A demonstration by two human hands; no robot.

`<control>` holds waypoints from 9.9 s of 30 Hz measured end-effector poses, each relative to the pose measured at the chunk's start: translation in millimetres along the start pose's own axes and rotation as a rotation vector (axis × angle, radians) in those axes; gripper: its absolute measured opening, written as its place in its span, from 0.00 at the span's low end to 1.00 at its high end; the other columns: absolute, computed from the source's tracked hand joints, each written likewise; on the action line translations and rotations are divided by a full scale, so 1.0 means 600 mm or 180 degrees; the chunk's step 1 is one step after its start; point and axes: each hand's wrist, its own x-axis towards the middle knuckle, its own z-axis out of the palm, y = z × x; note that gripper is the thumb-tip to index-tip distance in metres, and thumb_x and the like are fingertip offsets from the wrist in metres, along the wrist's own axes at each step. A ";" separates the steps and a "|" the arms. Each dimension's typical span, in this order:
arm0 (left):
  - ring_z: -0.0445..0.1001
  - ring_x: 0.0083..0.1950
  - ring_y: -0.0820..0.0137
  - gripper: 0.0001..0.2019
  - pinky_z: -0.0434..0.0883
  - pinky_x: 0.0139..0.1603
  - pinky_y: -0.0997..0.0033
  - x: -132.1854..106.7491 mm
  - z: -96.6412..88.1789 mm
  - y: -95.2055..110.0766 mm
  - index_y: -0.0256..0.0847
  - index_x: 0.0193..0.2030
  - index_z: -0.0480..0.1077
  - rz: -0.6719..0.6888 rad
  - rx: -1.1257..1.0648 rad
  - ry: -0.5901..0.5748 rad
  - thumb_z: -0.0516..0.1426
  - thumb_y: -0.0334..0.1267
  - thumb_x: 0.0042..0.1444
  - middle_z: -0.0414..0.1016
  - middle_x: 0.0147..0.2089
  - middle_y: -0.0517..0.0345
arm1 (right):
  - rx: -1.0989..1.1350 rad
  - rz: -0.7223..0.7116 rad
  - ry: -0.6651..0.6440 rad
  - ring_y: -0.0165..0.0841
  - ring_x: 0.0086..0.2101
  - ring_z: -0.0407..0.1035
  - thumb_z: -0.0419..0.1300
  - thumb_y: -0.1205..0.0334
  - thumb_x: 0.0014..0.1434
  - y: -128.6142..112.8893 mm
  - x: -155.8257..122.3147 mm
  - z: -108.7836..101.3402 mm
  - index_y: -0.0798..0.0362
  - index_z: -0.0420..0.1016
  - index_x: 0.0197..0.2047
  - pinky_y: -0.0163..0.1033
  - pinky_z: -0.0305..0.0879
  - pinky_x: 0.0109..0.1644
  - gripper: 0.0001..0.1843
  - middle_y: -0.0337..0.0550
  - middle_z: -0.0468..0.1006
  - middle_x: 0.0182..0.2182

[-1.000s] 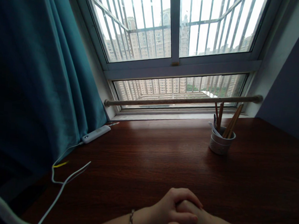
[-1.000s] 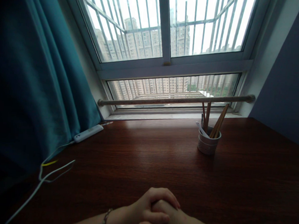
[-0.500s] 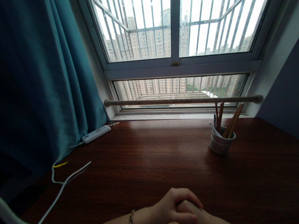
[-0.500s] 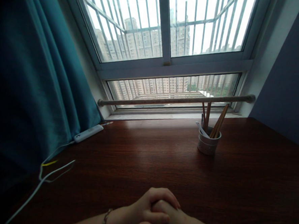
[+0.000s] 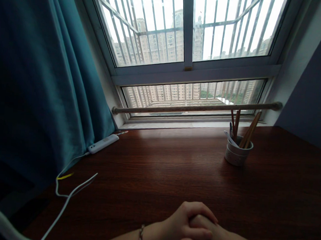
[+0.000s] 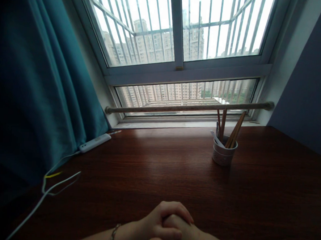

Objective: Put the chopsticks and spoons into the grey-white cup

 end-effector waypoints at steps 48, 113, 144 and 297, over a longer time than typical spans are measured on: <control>0.71 0.46 0.65 0.19 0.68 0.47 0.67 0.002 -0.001 0.000 0.35 0.46 0.70 0.0056 -0.0009 0.0004 0.57 0.45 0.51 0.73 0.44 0.47 | 0.0075 -0.0365 0.0130 0.35 0.34 0.67 0.53 0.46 0.51 0.029 0.005 0.018 0.56 0.70 0.36 0.37 0.65 0.36 0.21 0.47 0.70 0.31; 0.71 0.46 0.65 0.19 0.68 0.47 0.67 0.003 0.000 0.005 0.33 0.46 0.70 0.0091 -0.0050 0.0020 0.57 0.44 0.51 0.73 0.44 0.46 | 0.0152 -0.0132 0.0107 0.33 0.30 0.66 0.55 0.47 0.50 0.017 0.002 0.012 0.55 0.70 0.35 0.36 0.65 0.33 0.19 0.45 0.69 0.28; 0.71 0.46 0.64 0.18 0.68 0.48 0.66 0.003 0.000 0.007 0.34 0.46 0.69 0.0058 -0.0058 0.0010 0.57 0.43 0.52 0.73 0.44 0.47 | -0.0102 -0.0014 -0.0249 0.39 0.37 0.68 0.50 0.54 0.53 -0.022 0.003 -0.006 0.66 0.70 0.39 0.40 0.65 0.40 0.21 0.56 0.72 0.34; 0.71 0.46 0.63 0.19 0.68 0.47 0.66 0.005 -0.002 0.005 0.32 0.46 0.70 0.0128 -0.0104 0.0003 0.57 0.43 0.51 0.73 0.44 0.45 | -0.0002 -0.0201 -0.0052 0.35 0.34 0.68 0.53 0.51 0.53 0.015 0.003 0.011 0.58 0.70 0.37 0.36 0.65 0.36 0.18 0.48 0.72 0.32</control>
